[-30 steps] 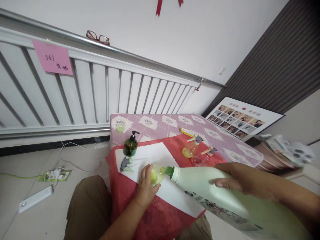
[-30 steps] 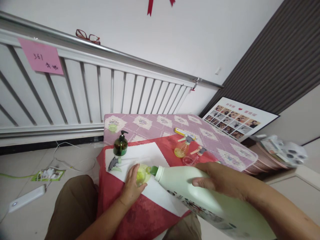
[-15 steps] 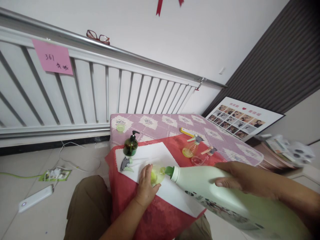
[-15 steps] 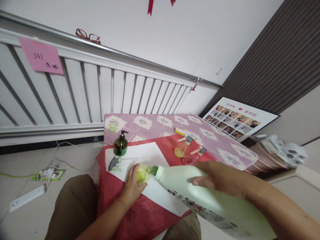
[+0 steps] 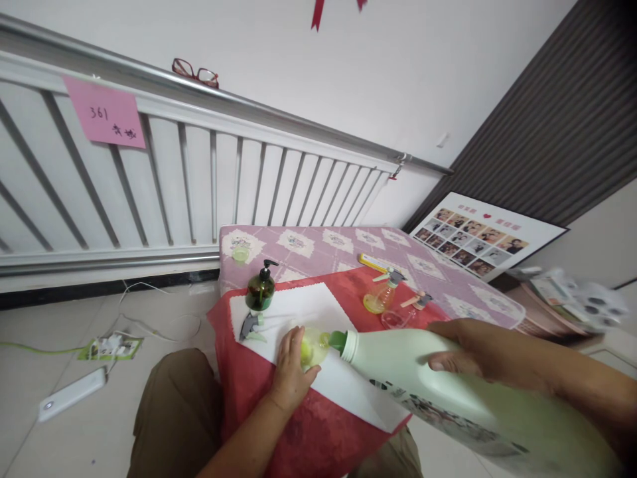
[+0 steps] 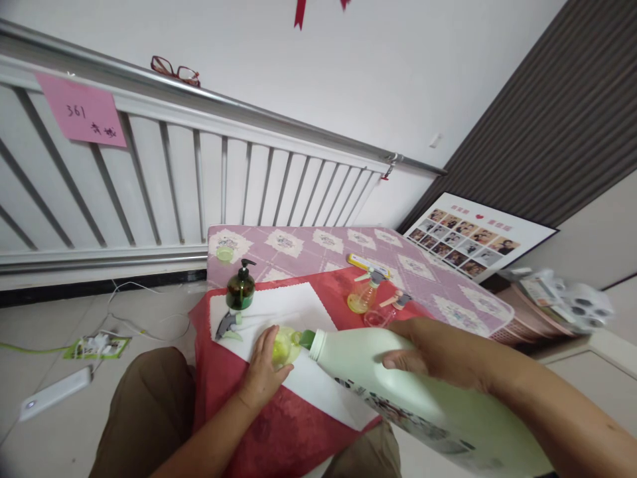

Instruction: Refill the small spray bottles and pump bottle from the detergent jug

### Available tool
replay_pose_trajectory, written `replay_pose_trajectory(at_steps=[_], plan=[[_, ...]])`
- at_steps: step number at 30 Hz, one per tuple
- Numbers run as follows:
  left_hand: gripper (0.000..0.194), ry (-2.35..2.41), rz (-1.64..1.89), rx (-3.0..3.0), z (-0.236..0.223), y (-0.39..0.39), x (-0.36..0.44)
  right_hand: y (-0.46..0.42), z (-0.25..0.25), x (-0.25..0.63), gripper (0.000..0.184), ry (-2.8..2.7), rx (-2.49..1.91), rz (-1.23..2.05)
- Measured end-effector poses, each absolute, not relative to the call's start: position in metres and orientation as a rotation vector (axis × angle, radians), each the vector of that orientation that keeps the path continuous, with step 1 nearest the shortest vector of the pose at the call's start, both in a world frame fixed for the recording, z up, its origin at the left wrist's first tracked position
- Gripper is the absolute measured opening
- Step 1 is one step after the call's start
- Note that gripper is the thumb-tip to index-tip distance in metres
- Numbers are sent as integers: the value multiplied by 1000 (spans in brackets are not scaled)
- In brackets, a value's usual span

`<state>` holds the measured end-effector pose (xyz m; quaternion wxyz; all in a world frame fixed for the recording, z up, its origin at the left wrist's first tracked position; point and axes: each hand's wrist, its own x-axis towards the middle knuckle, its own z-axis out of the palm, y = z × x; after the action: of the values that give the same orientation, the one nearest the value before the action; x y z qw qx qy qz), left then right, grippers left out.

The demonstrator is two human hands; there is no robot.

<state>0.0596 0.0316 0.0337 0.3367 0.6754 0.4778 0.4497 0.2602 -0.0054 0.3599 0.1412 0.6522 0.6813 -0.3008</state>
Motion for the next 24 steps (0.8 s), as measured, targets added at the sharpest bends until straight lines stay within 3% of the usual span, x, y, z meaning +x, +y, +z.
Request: replay_pose_trajectory(at_steps=[24], plan=[[81,1252,1144,1750,37,31,59,-5,361,258,43,1936,1897,-824]])
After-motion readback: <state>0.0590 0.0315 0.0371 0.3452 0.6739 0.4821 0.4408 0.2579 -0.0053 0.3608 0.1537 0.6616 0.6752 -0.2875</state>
